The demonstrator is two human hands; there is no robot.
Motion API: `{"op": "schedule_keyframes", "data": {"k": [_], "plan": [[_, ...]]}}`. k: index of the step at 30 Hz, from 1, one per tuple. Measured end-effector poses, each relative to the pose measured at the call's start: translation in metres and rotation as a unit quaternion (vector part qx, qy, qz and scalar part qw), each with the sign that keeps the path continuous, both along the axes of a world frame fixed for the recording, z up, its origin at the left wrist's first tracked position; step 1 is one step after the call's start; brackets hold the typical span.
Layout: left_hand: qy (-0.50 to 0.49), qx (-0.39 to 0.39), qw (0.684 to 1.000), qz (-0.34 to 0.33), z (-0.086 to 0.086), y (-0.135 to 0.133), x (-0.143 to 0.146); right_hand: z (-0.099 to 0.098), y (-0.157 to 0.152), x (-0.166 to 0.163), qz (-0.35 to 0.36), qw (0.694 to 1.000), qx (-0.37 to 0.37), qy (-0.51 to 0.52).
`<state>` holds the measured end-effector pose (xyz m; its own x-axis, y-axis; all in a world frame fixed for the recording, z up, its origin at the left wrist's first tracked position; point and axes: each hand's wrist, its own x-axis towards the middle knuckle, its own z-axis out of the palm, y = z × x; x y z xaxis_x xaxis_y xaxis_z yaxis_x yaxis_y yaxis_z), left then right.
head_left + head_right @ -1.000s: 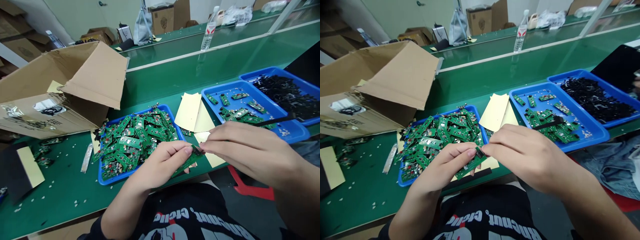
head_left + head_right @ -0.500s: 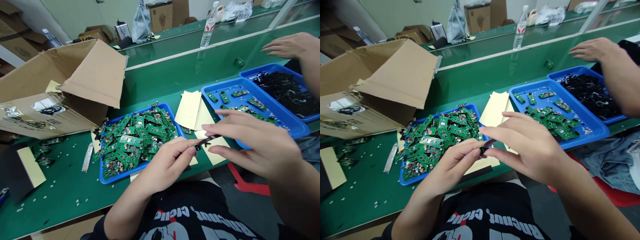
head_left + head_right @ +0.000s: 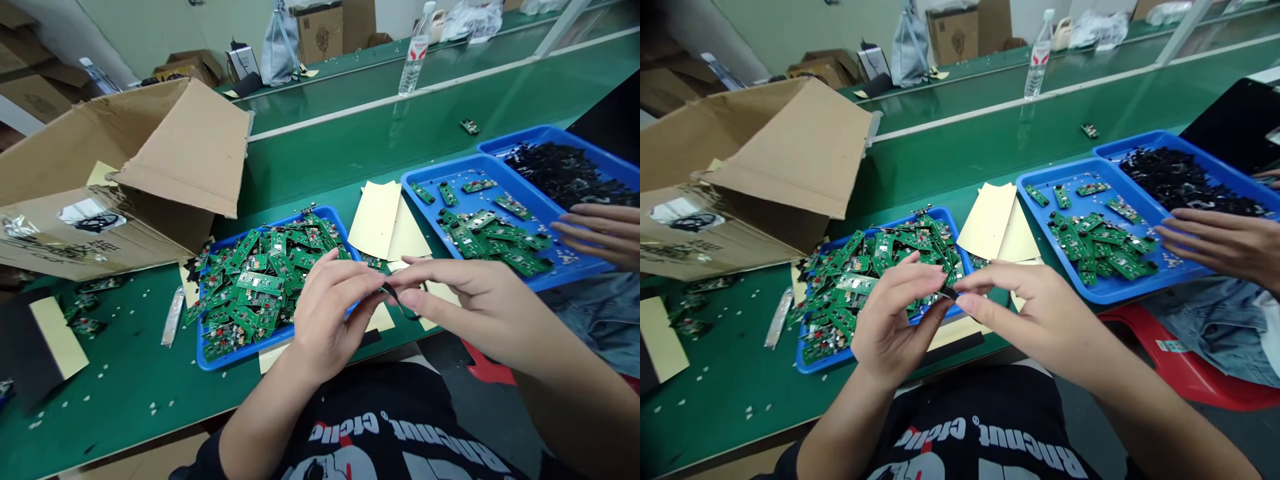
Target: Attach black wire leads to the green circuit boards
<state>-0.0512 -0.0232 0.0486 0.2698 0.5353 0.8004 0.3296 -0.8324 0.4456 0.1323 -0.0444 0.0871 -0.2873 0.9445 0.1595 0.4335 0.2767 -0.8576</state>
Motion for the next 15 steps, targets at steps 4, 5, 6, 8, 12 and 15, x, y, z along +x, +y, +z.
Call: {"op": "schedule_keyframes", "data": {"k": [4, 5, 6, 8, 12, 15], "plan": [[0.012, 0.039, 0.999, 0.012, -0.0011, 0.0009, -0.0033, -0.0049, 0.0017, -0.0032, -0.011, 0.998, -0.045, 0.046], [0.013, 0.048, 0.999, 0.019, -0.0017, 0.0012, -0.0043, -0.0049, 0.0014, -0.0042, -0.011, 0.997, -0.049, 0.053], [0.011, 0.057, 0.998, 0.027, -0.0024, 0.0014, -0.0050, -0.0048, 0.0013, -0.0051, -0.010, 0.997, -0.049, 0.055], [0.003, 0.070, 0.997, 0.042, -0.0037, 0.0018, -0.0060, -0.0044, 0.0013, -0.0064, -0.011, 0.998, -0.045, 0.052], [0.009, 0.093, 0.993, 0.066, -0.0048, 0.0024, -0.0068, -0.0037, 0.0035, -0.0072, -0.017, 0.996, -0.057, 0.059], [0.030, 0.107, 0.990, 0.092, -0.0047, 0.0031, -0.0077, -0.0039, 0.0067, -0.0052, -0.005, 0.991, -0.095, 0.095]]}}
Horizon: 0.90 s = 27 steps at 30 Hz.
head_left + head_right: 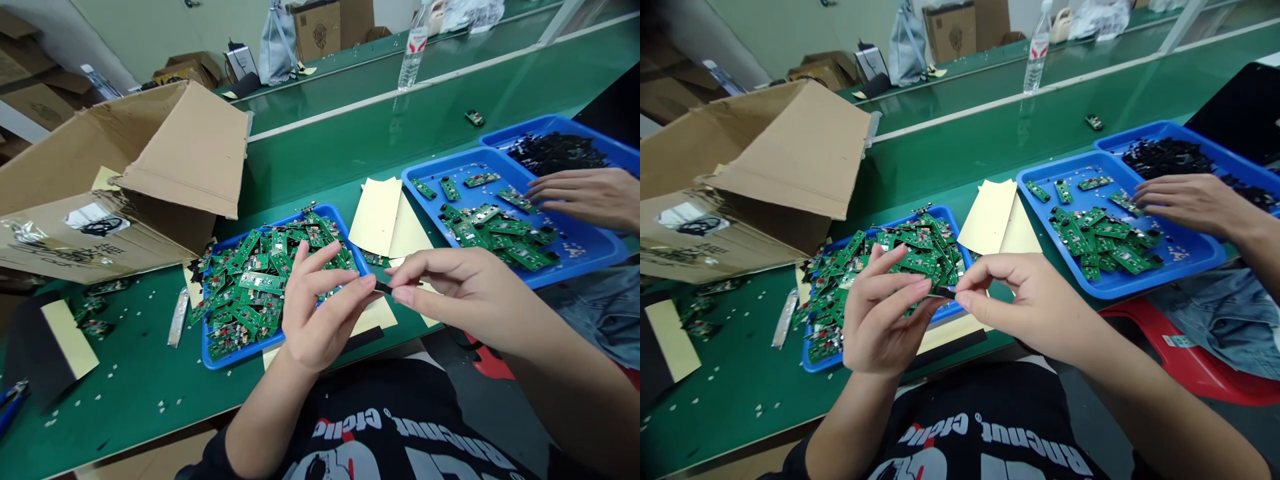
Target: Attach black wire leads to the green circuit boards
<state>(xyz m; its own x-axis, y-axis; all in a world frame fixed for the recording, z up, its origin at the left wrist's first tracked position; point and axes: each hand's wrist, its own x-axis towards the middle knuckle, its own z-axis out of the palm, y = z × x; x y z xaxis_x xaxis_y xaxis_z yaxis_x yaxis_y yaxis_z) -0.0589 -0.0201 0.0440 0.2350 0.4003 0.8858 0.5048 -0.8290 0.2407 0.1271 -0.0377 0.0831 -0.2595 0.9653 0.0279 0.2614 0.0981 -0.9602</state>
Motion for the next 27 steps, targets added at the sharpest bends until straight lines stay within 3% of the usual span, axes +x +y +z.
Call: {"op": "schedule_keyframes", "data": {"k": [6, 12, 17, 23, 27], "plan": [[0.019, 0.026, 0.999, 0.013, -0.003, 0.002, -0.002, 0.000, 0.004, 0.004, 0.042, 0.996, -0.065, 0.034], [0.016, 0.033, 0.999, 0.016, -0.004, 0.002, -0.002, 0.003, 0.003, -0.002, 0.003, 1.000, 0.011, -0.019], [0.001, -0.045, 0.996, -0.080, -0.004, -0.001, -0.001, 0.000, 0.003, -0.001, -0.018, 0.995, 0.071, -0.073], [-0.075, -0.130, 0.966, -0.212, -0.003, -0.001, -0.004, 0.004, 0.003, 0.010, 0.067, 0.992, 0.062, -0.089], [-0.090, -0.164, 0.946, -0.266, 0.001, 0.001, -0.005, 0.009, 0.006, 0.014, 0.111, 0.989, 0.056, -0.086]]}}
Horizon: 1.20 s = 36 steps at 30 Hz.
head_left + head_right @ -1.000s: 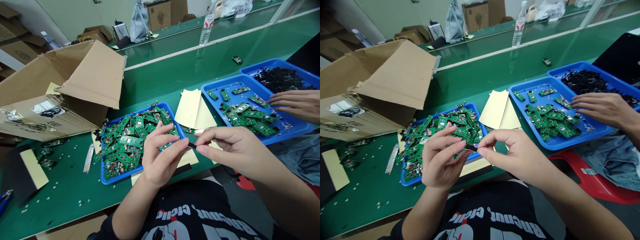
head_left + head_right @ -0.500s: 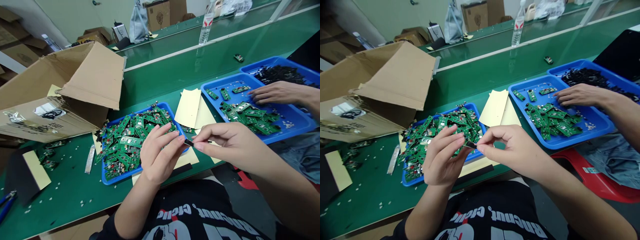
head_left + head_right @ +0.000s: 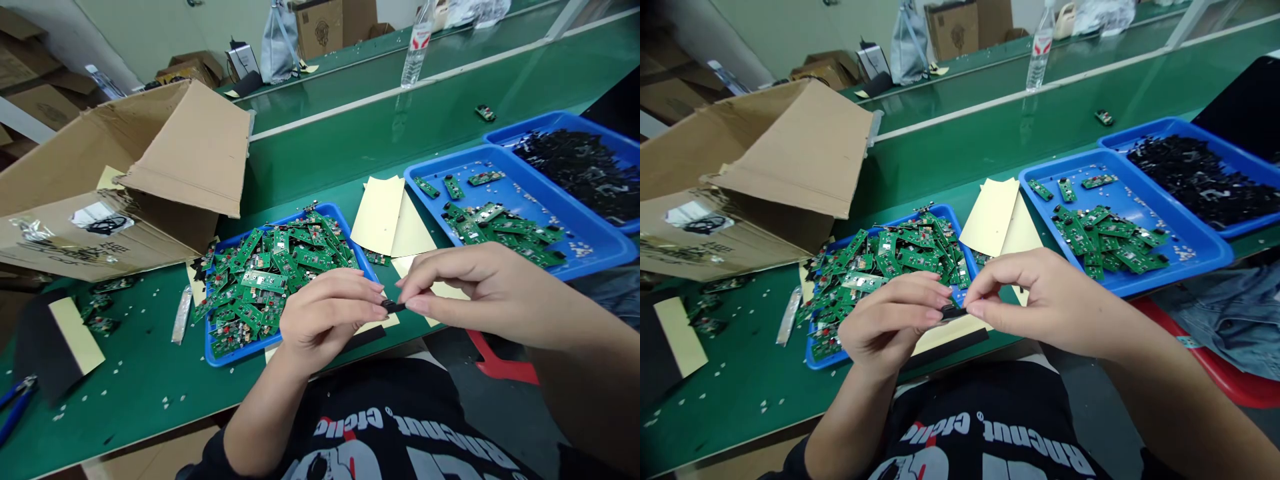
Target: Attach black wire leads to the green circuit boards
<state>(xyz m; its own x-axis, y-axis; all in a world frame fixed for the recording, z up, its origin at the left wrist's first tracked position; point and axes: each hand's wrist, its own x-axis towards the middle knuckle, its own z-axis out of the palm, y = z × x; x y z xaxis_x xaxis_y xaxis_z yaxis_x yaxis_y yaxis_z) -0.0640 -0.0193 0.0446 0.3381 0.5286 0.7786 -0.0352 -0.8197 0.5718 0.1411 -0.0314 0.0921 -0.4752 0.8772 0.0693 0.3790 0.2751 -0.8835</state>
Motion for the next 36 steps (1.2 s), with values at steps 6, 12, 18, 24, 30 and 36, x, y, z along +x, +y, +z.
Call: {"op": "schedule_keyframes", "data": {"k": [6, 12, 18, 24, 30, 36], "plan": [[0.038, 0.009, 0.998, -0.049, 0.007, 0.004, -0.003, 0.006, -0.001, 0.005, 0.016, 0.999, 0.037, -0.013], [0.053, 0.028, 0.997, -0.050, 0.011, 0.005, -0.004, 0.007, -0.002, 0.003, 0.003, 0.998, 0.059, -0.033], [0.024, 0.012, 0.997, -0.069, 0.011, 0.003, -0.002, 0.002, -0.004, -0.001, 0.004, 0.999, 0.047, -0.006], [-0.031, -0.011, 0.999, 0.030, 0.001, 0.003, 0.005, -0.007, -0.010, -0.011, -0.015, 0.994, 0.100, 0.037], [0.038, 0.044, 0.981, 0.188, -0.002, -0.005, 0.013, -0.015, -0.012, -0.025, -0.078, 0.971, 0.220, 0.053], [0.057, -0.021, 0.991, 0.120, 0.008, -0.011, 0.013, -0.018, -0.012, -0.024, -0.085, 0.956, 0.279, -0.034]]}}
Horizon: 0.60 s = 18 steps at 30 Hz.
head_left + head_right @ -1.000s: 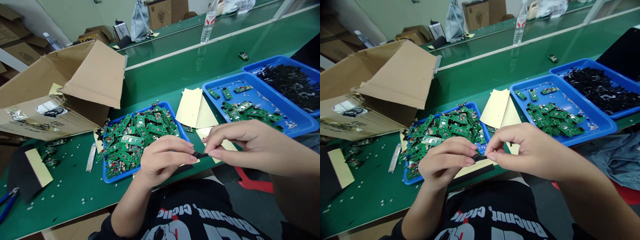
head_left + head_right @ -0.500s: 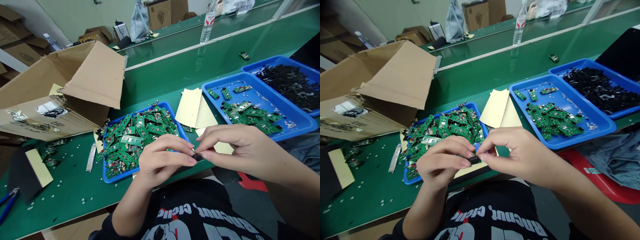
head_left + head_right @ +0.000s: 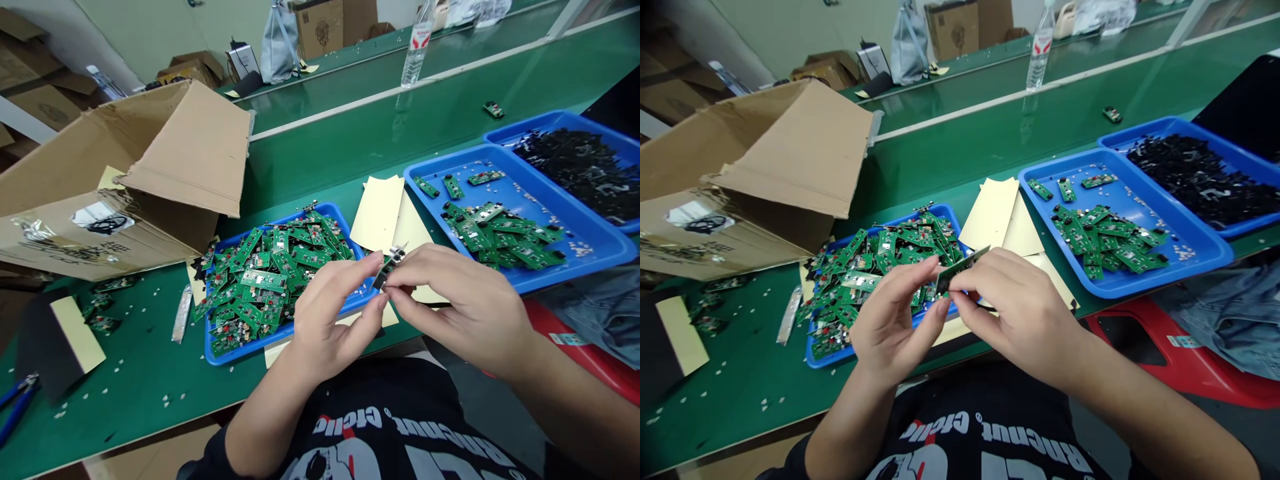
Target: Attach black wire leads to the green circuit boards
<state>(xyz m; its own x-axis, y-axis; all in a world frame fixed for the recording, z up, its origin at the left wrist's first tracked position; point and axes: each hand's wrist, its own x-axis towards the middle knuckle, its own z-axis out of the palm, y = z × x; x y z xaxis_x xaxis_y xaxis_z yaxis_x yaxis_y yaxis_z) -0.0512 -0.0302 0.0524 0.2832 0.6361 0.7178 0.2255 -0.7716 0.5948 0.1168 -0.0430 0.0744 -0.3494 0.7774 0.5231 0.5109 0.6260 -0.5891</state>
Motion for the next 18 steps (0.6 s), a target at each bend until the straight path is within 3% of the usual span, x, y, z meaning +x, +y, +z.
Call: {"op": "schedule_keyframes", "data": {"k": [8, 18], "plan": [[0.139, 0.049, 0.989, 0.026, 0.002, 0.005, -0.003, -0.002, 0.002, 0.004, -0.007, 0.997, -0.001, -0.079], [0.112, 0.038, 0.988, 0.099, -0.012, 0.011, 0.011, -0.012, 0.003, -0.006, -0.118, 0.980, 0.050, -0.151]]}}
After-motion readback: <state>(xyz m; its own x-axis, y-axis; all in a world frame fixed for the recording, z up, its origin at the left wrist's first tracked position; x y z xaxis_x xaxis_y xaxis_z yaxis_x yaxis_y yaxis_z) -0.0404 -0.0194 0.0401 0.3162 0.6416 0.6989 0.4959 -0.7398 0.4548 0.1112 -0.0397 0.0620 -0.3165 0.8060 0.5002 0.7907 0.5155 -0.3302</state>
